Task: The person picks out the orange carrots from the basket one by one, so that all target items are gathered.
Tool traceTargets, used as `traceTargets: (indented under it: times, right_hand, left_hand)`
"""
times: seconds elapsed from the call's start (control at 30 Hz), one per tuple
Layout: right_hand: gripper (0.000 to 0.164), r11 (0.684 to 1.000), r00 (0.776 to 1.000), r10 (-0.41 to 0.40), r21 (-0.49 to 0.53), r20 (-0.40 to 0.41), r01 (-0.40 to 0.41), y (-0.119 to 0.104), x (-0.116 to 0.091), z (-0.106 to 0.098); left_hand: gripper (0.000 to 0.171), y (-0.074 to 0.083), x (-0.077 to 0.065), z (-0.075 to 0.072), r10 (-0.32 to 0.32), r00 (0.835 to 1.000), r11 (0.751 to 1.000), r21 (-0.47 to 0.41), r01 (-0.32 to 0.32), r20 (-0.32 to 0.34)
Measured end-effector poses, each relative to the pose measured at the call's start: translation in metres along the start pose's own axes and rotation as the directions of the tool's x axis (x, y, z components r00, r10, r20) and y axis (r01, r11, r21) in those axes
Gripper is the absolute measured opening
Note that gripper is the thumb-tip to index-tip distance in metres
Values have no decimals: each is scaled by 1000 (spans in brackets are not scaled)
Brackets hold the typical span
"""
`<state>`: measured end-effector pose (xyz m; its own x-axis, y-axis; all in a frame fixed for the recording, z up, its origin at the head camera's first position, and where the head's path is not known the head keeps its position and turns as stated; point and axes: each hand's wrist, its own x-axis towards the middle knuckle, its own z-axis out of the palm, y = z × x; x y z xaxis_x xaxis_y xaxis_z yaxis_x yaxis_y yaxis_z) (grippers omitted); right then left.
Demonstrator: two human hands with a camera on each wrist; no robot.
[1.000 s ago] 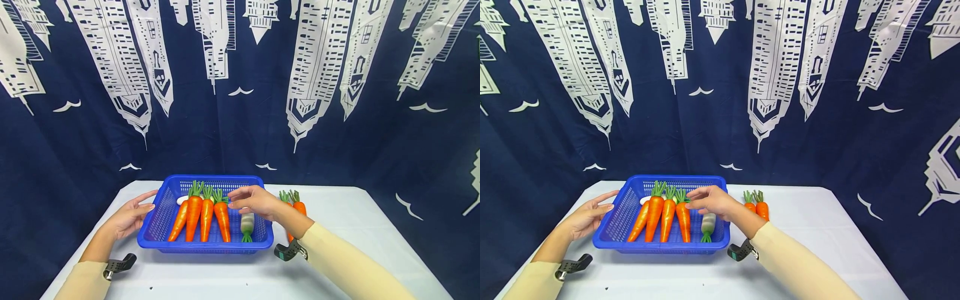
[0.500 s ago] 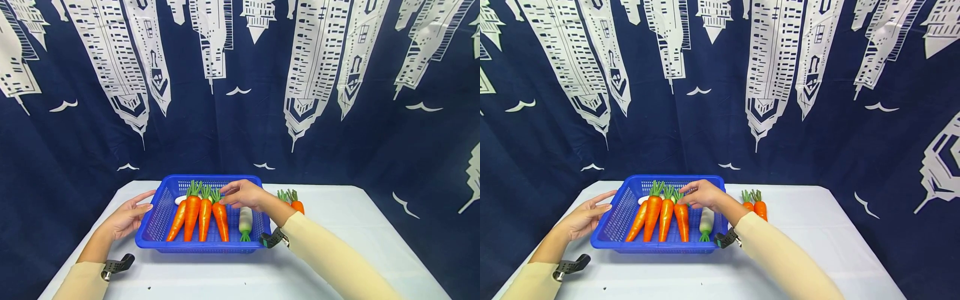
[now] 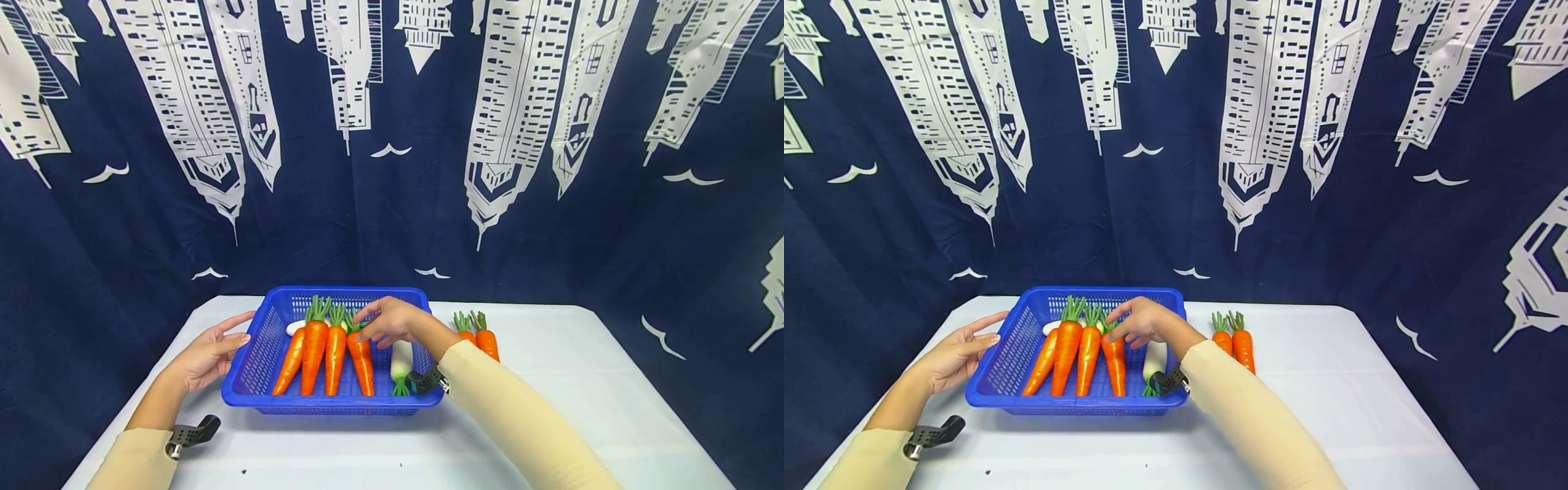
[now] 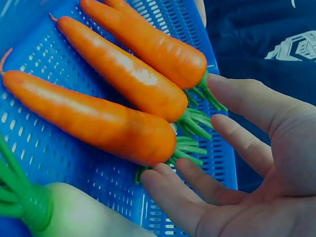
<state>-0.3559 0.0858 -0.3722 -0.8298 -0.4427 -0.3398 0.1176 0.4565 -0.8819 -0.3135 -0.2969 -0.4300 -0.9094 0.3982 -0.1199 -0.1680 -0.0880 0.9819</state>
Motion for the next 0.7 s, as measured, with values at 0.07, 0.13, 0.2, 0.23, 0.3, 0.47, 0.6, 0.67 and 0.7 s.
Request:
traceTargets:
  times: [0.07, 0.13, 0.2, 0.23, 0.3, 0.47, 0.6, 0.67, 0.7]
  right_hand:
    - [52, 1000, 1000, 13, -3, 0, -13, 1, 3, 0]
    - [51, 1000, 1000, 24, -2, -2, -24, 3, 6, 1]
    - [51, 999, 999, 37, 2, -3, -37, 5, 8, 3]
    - [51, 999, 999, 43, 1, -4, -43, 5, 10, 4]
    - [50, 999, 999, 54, -5, -10, -54, 7, 12, 6]
    - [47, 996, 996, 87, -15, -30, -87, 7, 16, 9]
    - [46, 994, 994, 111, -6, -20, -111, 6, 18, 11]
    - [47, 993, 993, 119, 1, -8, -119, 7, 19, 12]
    - [48, 992, 992, 123, 5, -1, -123, 7, 20, 12]
  left_hand:
    - [71, 0, 0, 0, 1, 1000, 1000, -4, -1, 2]
    - [70, -1, 0, 0, 3, 1000, 1000, -8, -2, 7]
    - [70, -1, 0, 0, 4, 1000, 1000, -11, -4, 16]
    - [70, -1, 0, -1, 7, 1000, 1000, -14, -7, 23]
    - [69, -2, -1, -1, 12, 999, 1000, -18, -12, 33]
    - [70, -1, -1, -1, 19, 999, 1000, -16, -18, 36]
    - [71, 1, -2, -1, 15, 999, 1000, -16, -15, 29]
    - [72, 2, -2, 1, 14, 1000, 1000, -16, -13, 26]
    - [72, 2, -2, 1, 11, 1000, 1000, -17, -10, 24]
